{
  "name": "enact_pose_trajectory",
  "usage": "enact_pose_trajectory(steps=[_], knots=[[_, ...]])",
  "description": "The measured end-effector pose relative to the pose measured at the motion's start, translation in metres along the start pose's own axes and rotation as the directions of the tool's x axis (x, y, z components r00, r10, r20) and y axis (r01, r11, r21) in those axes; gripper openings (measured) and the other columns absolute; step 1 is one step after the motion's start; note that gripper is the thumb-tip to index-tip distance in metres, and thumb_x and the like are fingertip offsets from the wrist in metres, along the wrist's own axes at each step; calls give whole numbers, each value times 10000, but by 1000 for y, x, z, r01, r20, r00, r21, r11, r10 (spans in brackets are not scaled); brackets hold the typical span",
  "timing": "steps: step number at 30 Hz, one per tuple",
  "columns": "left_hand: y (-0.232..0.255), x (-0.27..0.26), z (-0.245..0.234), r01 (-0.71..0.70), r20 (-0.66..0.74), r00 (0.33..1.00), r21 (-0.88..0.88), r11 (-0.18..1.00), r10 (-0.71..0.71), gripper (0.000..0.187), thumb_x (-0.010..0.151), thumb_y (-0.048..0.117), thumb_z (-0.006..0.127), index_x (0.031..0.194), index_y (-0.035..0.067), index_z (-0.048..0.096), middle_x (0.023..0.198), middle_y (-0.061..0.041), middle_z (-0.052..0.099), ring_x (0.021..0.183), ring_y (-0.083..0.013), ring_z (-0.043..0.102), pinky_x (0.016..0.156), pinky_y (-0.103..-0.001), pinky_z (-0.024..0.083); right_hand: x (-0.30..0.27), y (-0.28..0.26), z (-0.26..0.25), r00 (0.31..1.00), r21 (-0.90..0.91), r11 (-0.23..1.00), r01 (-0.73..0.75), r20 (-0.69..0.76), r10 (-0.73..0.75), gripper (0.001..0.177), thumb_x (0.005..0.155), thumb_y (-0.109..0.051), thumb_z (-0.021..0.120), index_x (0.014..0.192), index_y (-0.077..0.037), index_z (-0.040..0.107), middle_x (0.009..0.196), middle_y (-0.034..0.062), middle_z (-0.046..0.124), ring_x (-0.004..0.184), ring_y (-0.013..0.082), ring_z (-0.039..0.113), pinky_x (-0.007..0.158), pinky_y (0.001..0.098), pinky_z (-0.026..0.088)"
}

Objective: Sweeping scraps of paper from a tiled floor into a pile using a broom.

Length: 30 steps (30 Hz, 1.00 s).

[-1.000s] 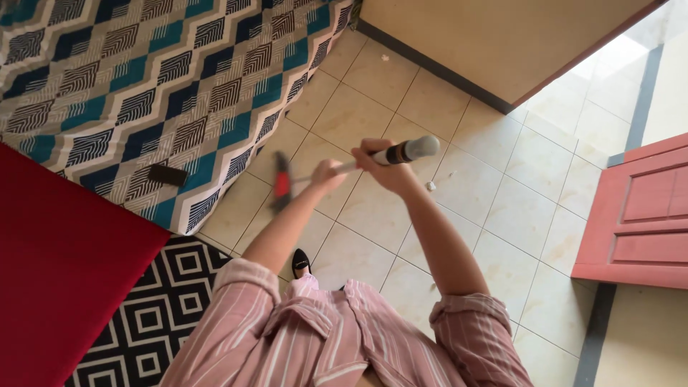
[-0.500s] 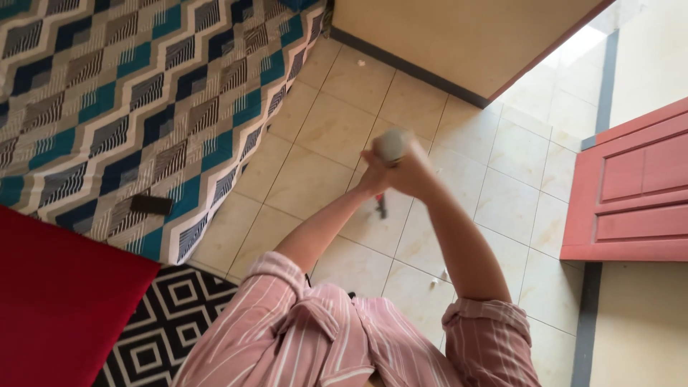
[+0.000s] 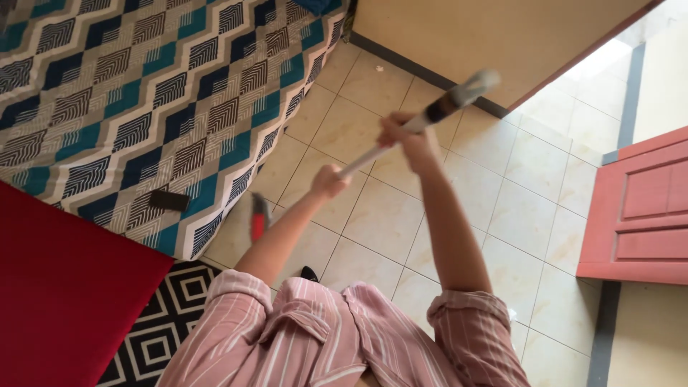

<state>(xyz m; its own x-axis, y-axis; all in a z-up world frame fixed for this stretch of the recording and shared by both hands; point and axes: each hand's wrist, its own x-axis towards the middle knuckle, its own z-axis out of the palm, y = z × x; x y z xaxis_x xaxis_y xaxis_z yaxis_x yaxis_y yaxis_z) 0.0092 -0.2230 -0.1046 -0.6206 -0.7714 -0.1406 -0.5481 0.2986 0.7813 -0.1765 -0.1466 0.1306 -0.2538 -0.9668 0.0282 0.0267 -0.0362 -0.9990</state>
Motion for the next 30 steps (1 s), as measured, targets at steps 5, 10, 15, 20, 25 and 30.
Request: enact_pose_trajectory(steps=[5,10,15,20,25,30], knots=[[-59,7,-6,54,-77,996,72,996,-48,238,769,278,637,702,69,730,692,-226,677,672,-428,685,601,-504,528,4,39,39,988,-23,999,-48,143,50,316,1018,-176,658,744,-44,575,693,18,603,705,114,603,696,306,489],[-43,25,4,12,-109,994,90,996,-2,280,849,276,630,723,42,717,730,-229,674,701,-441,676,610,-508,514,6,17,40,988,-72,997,-27,153,38,361,1029,-181,639,717,-39,525,656,3,570,675,95,563,655,288,467],[-5,57,33,-60,-101,994,-215,975,39,309,904,289,640,768,20,710,719,-242,675,703,-371,737,641,-479,517,8,-7,34,990,-358,929,93,135,-47,296,985,-154,676,744,-13,579,652,42,559,640,115,510,591,305,433],[9,105,94,-211,-138,976,-398,893,169,293,887,228,749,1089,34,663,1062,-178,701,1045,-267,663,851,-412,542,13,-17,25,994,-507,861,40,108,18,265,945,-234,702,799,-32,614,637,73,568,596,159,496,575,331,470],[40,123,105,-300,-87,948,-562,771,305,507,848,179,789,1301,106,571,1274,-42,608,1226,-153,557,1036,-353,476,26,-41,6,987,-640,767,-50,84,135,312,887,-326,766,801,-58,631,649,55,602,571,171,542,577,353,487],[117,112,55,-158,-11,986,-428,890,169,240,794,163,715,992,29,700,856,-116,748,826,-207,720,739,-384,547,32,-101,-36,980,-490,857,161,181,-80,258,972,-217,716,807,-49,609,647,25,580,630,106,554,563,298,457]])
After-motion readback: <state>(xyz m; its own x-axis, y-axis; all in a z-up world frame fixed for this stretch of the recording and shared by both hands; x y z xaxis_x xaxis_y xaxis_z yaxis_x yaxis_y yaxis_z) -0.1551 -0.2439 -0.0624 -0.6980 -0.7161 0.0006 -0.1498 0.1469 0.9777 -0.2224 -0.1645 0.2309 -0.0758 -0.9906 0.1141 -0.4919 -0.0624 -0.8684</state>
